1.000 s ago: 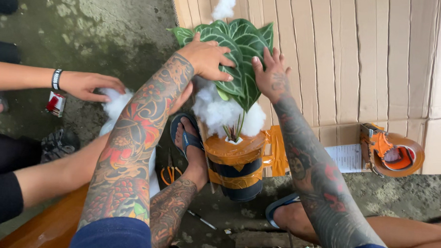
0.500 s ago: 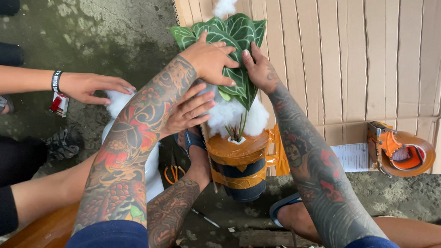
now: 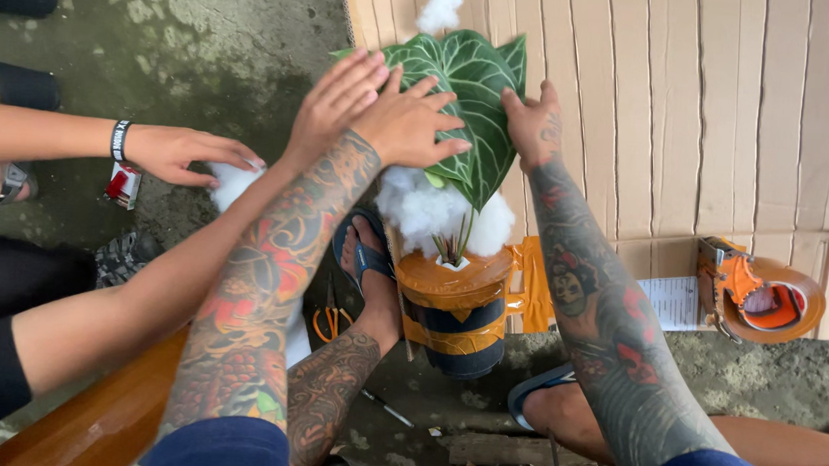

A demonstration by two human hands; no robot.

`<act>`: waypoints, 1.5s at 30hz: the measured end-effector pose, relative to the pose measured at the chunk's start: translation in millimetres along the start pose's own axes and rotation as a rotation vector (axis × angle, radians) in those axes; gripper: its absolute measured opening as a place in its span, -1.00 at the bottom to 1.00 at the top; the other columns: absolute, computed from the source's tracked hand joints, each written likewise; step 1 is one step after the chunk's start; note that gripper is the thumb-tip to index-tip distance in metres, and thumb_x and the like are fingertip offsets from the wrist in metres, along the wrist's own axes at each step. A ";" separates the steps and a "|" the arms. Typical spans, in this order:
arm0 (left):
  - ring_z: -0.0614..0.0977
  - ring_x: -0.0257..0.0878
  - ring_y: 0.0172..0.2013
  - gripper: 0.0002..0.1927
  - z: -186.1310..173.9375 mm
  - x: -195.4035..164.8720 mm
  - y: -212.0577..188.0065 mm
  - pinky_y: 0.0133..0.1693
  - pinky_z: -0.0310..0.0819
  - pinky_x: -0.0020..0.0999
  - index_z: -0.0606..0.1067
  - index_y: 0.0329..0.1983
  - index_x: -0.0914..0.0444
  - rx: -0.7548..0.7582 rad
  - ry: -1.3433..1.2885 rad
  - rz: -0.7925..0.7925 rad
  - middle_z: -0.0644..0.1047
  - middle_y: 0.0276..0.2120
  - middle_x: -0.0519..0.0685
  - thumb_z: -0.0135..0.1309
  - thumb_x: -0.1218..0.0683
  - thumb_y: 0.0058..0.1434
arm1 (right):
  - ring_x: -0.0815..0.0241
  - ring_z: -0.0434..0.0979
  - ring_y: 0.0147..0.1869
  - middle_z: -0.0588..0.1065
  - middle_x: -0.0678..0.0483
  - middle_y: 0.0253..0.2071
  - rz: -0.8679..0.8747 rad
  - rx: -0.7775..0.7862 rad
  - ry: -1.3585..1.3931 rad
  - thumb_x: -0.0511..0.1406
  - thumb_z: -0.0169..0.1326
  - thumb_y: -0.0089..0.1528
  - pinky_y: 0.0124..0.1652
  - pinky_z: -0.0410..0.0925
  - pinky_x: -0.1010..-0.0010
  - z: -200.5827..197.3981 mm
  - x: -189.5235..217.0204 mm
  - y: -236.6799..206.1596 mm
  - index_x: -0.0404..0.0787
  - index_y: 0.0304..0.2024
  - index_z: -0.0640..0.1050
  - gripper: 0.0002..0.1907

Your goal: The person wraps a potted plant with white cotton-like material, tucking it around the stems and leaves. They adjust the leaves and continue adding more material to secure the plant for shipping.

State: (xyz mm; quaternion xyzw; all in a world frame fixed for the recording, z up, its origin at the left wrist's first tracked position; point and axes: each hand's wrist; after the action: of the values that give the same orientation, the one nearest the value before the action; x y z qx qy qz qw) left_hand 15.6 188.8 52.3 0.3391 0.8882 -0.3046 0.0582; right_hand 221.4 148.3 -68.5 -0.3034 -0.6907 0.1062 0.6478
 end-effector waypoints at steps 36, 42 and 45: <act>0.24 -0.08 0.40 0.19 242.4 -133.4 -157.8 0.32 0.14 -0.24 -0.22 0.58 0.23 -0.467 -1.574 -0.765 0.18 0.46 0.15 0.27 -0.19 0.14 | 0.03 0.45 0.39 0.38 -0.26 0.36 -0.157 0.496 -0.224 0.07 0.13 0.29 0.28 0.33 0.39 3.8 37.1 -16.7 -0.38 0.47 0.09 -0.04; 0.38 0.00 0.36 0.33 197.0 -179.6 -156.1 0.34 0.28 -0.19 -0.02 0.49 0.31 -0.625 -1.258 -0.690 0.35 0.34 0.18 0.56 -0.06 -0.24 | 0.08 0.46 0.36 0.39 -0.21 0.35 -0.118 0.536 -0.256 0.03 0.12 0.29 0.25 0.34 0.41 1.7 39.8 -16.2 -0.33 0.49 0.06 -0.06; 0.37 0.05 0.36 0.31 172.9 -193.4 -150.7 0.32 0.28 -0.15 0.03 0.49 0.31 -0.640 -1.184 -0.750 0.33 0.33 0.18 0.55 -0.07 -0.24 | 0.09 0.48 0.34 0.41 -0.17 0.34 -0.093 0.569 -0.150 0.01 0.10 0.28 0.24 0.36 0.42 2.4 39.3 -13.8 -0.29 0.50 0.08 -0.09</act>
State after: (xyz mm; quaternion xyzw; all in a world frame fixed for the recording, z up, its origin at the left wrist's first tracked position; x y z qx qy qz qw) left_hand 49.3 -109.3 48.3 -0.2377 0.8093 -0.1628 0.5119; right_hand 216.1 159.8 -28.7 -0.0687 -0.6924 0.2880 0.6580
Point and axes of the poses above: each hand's wrist, its own y-axis towards the middle knuckle, its own z-axis out of the palm, x = y × z
